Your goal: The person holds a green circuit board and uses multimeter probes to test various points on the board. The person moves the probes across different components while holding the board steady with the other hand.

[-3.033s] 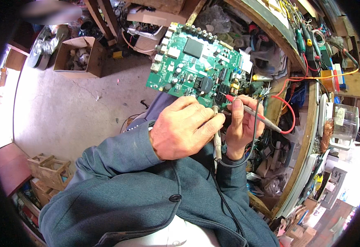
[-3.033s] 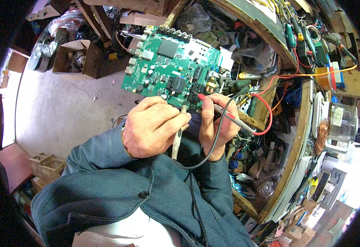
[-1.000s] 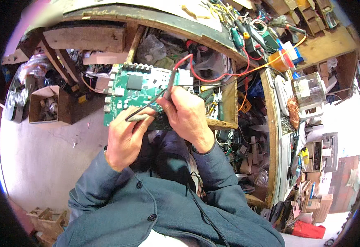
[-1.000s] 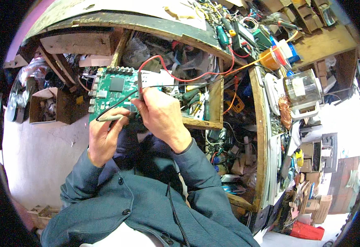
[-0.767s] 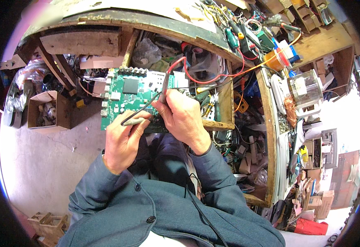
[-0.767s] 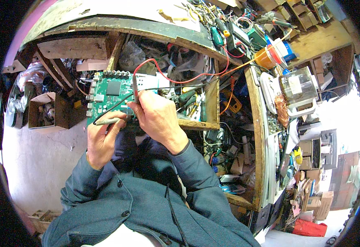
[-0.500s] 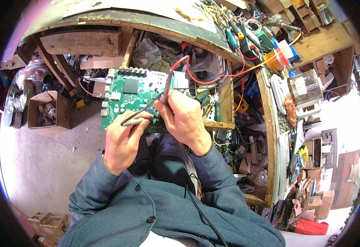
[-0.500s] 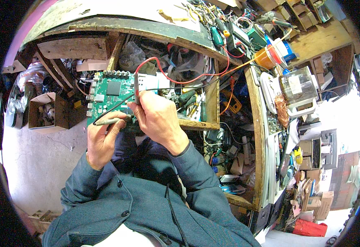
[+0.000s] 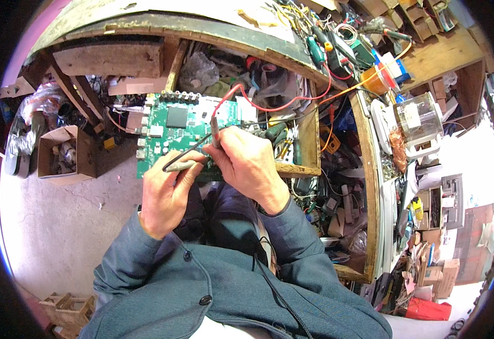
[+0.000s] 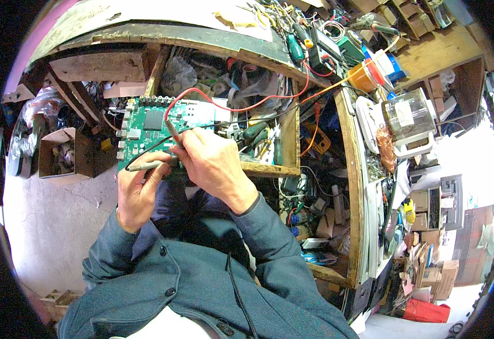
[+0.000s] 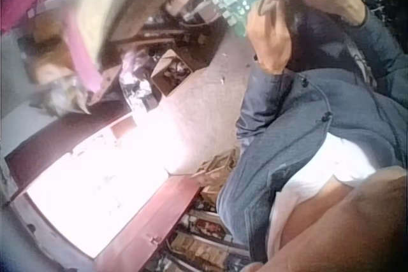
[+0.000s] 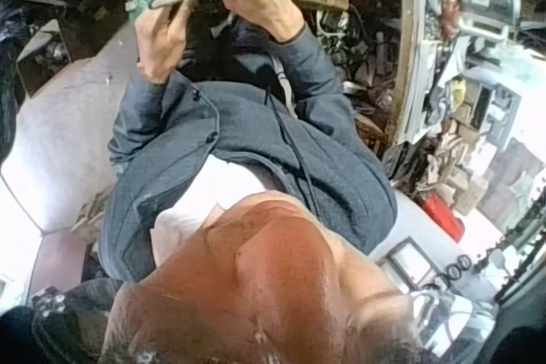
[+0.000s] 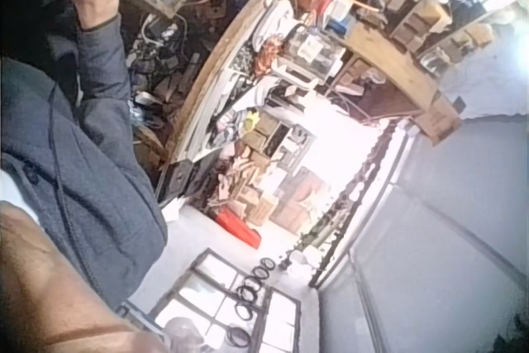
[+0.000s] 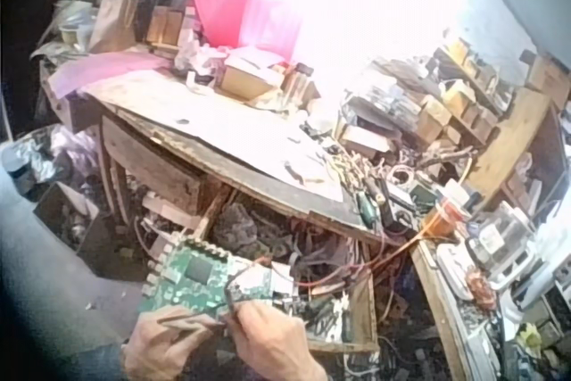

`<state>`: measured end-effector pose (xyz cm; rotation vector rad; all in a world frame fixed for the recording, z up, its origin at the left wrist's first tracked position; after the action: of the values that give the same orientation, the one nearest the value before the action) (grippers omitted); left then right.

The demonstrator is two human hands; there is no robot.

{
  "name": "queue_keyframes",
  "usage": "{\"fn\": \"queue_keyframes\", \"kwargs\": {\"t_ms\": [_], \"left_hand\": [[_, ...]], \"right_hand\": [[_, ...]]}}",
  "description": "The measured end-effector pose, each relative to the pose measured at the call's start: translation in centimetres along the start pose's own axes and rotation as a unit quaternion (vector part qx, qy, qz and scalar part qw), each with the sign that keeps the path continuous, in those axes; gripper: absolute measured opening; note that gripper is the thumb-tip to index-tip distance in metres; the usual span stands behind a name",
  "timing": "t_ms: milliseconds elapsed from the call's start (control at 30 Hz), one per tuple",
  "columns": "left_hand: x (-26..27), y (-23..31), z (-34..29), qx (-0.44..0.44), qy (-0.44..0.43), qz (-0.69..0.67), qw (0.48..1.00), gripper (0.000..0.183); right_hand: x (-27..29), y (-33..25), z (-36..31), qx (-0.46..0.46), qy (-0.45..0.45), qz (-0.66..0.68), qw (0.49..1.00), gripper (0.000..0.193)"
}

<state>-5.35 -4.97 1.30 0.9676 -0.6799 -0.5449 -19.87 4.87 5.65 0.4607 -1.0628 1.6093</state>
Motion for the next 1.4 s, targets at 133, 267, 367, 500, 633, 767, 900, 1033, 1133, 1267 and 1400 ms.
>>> {"fn": "queue_keyframes", "kwargs": {"t_ms": [133, 267, 367, 500, 633, 767, 900, 1033, 1133, 1267, 1400], "left_hand": [[-0.1, -0.1, -0.1, -0.01, 0.026, -0.01, 1.0, 0.013], [-0.2, -0.2, -0.3, 0.001, 0.024, -0.029, 0.999, 0.01], [0.0, -0.4, -0.3, -0.026, 0.038, -0.024, 0.999, 0.007], [-0.1, -0.3, -0.3, -0.021, 0.04, -0.026, 0.999, 0.009], [-0.2, -0.4, -0.2, -0.022, 0.04, -0.015, 0.999, 0.01], [-0.4, -0.5, -0.1, -0.026, 0.04, -0.009, 0.999, 0.011], [-0.4, -0.6, -0.2, -0.035, 0.044, -0.003, 0.998, 0.011], [-0.4, -0.6, -0.3, -0.042, 0.048, -0.01, 0.998, 0.012], [-0.4, -0.8, -0.4, -0.045, 0.051, -0.009, 0.998, 0.013], [-0.4, -0.3, -0.4, -0.038, 0.041, 0.011, 0.998, 0.013], [-0.5, -0.8, -0.5, -0.042, 0.046, 0.002, 0.998, 0.013]], "right_hand": [[-0.1, 0.1, -0.1, 0.023, 0.003, -0.011, 1.0, 0.02], [0.0, 0.8, -0.4, -0.018, 0.014, 0.008, 1.0, 0.017], [0.5, 1.5, -0.3, -0.058, 0.049, 0.037, 0.996, 0.015], [0.1, 2.7, -0.6, -0.109, 0.047, 0.088, 0.989, 0.017], [0.1, 2.7, -0.4, -0.108, 0.044, 0.082, 0.99, 0.017], [0.2, 2.2, -0.3, -0.096, 0.049, 0.081, 0.991, 0.016], [0.3, 1.8, -0.2, -0.097, 0.045, 0.08, 0.991, 0.015], [-0.1, 1.8, -0.3, -0.086, 0.025, 0.078, 0.993, 0.015], [-0.1, 1.4, -0.2, -0.085, 0.011, 0.073, 0.994, 0.015], [-0.2, 1.6, -0.3, -0.081, 0.01, 0.057, 0.995, 0.016], [-0.2, 1.7, -0.3, -0.09, 0.003, 0.061, 0.994, 0.016]]}}
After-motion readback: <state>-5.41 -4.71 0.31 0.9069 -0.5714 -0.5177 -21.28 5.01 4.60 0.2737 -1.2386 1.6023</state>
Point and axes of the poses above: each hand's wrist, its own z-axis towards the middle knuckle, its own x-axis out of the back of the hand, y = z × x, the point moved 4 cm from there along z, towards the middle knuckle, and after that the axes turned 3 degrees about z, right-handed, at the moved point
